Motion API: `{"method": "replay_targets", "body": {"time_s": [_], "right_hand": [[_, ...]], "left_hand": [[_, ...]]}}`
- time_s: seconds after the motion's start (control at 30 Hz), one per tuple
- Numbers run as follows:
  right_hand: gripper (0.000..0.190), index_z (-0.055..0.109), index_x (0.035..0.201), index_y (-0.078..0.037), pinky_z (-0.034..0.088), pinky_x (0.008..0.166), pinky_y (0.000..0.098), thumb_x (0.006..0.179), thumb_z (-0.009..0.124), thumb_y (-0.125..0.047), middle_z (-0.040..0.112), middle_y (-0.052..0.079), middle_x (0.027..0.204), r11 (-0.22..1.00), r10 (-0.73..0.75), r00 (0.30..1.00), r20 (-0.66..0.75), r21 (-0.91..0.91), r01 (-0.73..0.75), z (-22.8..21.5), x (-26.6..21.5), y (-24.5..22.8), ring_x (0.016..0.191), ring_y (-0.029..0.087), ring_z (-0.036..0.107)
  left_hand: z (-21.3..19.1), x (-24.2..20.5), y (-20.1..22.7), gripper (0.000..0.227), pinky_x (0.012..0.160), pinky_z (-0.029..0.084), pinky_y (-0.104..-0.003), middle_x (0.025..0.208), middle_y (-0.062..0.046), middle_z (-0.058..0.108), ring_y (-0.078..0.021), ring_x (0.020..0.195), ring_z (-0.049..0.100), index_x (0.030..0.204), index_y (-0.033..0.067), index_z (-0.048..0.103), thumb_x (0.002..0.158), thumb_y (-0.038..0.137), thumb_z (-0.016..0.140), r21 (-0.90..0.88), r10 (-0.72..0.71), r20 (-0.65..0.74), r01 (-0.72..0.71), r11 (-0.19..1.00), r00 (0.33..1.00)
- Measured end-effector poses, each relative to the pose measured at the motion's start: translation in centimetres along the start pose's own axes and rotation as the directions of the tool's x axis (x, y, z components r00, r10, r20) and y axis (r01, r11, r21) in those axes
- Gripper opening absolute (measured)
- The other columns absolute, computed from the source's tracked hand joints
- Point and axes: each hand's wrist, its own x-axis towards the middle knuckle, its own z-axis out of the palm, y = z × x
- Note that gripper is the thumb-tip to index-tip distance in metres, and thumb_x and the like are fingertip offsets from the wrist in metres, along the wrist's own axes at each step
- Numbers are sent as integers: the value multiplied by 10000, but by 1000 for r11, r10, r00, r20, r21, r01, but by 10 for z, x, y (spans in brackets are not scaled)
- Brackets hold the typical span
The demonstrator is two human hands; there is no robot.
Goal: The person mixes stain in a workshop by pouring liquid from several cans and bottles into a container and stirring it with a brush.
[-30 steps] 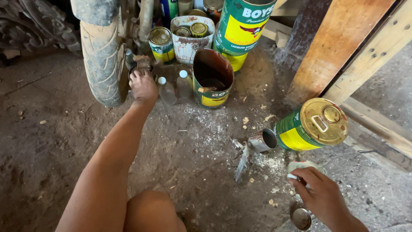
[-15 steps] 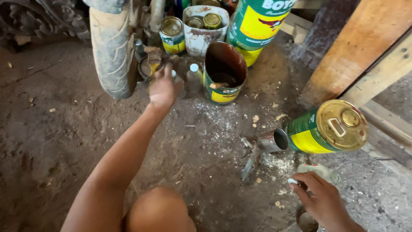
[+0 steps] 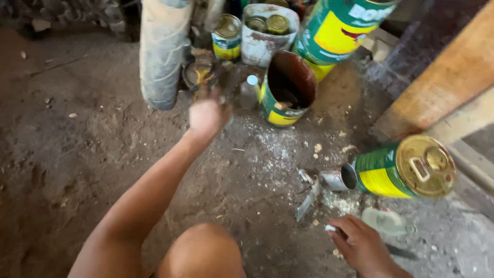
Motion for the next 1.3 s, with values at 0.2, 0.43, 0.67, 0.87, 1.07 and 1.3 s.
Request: {"method": "replay_targets", "body": {"time_s": [0.2, 0.43, 0.67, 0.87, 1.07, 1.3], "right_hand": [[263, 693, 1054, -139, 601, 656, 333, 810, 788, -163, 728, 43, 863, 992, -37, 999, 0, 117, 36, -4, 11, -18, 764, 188, 732], [245, 689, 1042, -139, 559, 617, 366, 816, 782, -145, 703, 72, 834, 991, -114, 993, -40, 64, 116, -28, 11, -29, 714, 244, 720], [193, 685, 1009, -64, 535, 659, 389, 857, 771, -145, 695, 111, 863, 904, -333, 909, -251, 188, 383, -25, 54, -83, 747, 282, 689], [170, 692, 995, -46, 567, 664, 316, 890, 763, -160, 741, 89, 855, 760, -272, 886, -375, 481, 436, -31, 61, -135, 713, 161, 711], [209, 710, 976, -44, 537, 647, 281, 906, 773, -230, 707, 56, 736, 722, -267, 940, -210, 602, 340, 0, 71, -164, 678, 88, 604], [203, 727, 993, -57, 569, 669, 289, 874, 761, -218, 768, 40, 782, 827, -101, 990, -101, 545, 140, 71, 146, -185, 712, 95, 694]], "left_hand": [[38, 72, 20, 329, 615, 588, -461, 989, -174, 713, -344, 776, 742, 1135, 38, 594, 914, 280, 620, 151, 141, 239, -180, 972, 961], [106, 111, 20, 273, 768, 589, -514, 1052, -174, 747, -392, 933, 731, 1285, 119, 597, 1120, 275, 446, 103, -18, 486, -36, 994, 874], [-13, 25, 47, 489, 642, 560, -489, 914, -207, 725, -379, 757, 711, 1269, 47, 557, 1035, 475, 592, 72, -55, 334, 33, 997, 941], [-225, -72, 79, 330, 582, 547, -469, 855, -151, 692, -360, 703, 686, 985, 60, 628, 914, 348, 771, 15, -19, -42, 19, 1000, 999], [-324, -70, 30, 369, 632, 547, -464, 893, -130, 675, -362, 764, 684, 959, 71, 635, 899, 397, 796, 261, -138, -137, 171, 950, 981], [-245, 0, -130, 449, 736, 545, -492, 1032, -146, 681, -381, 885, 684, 1057, 96, 686, 867, 485, 805, 197, -336, -74, 344, 918, 939]]}}
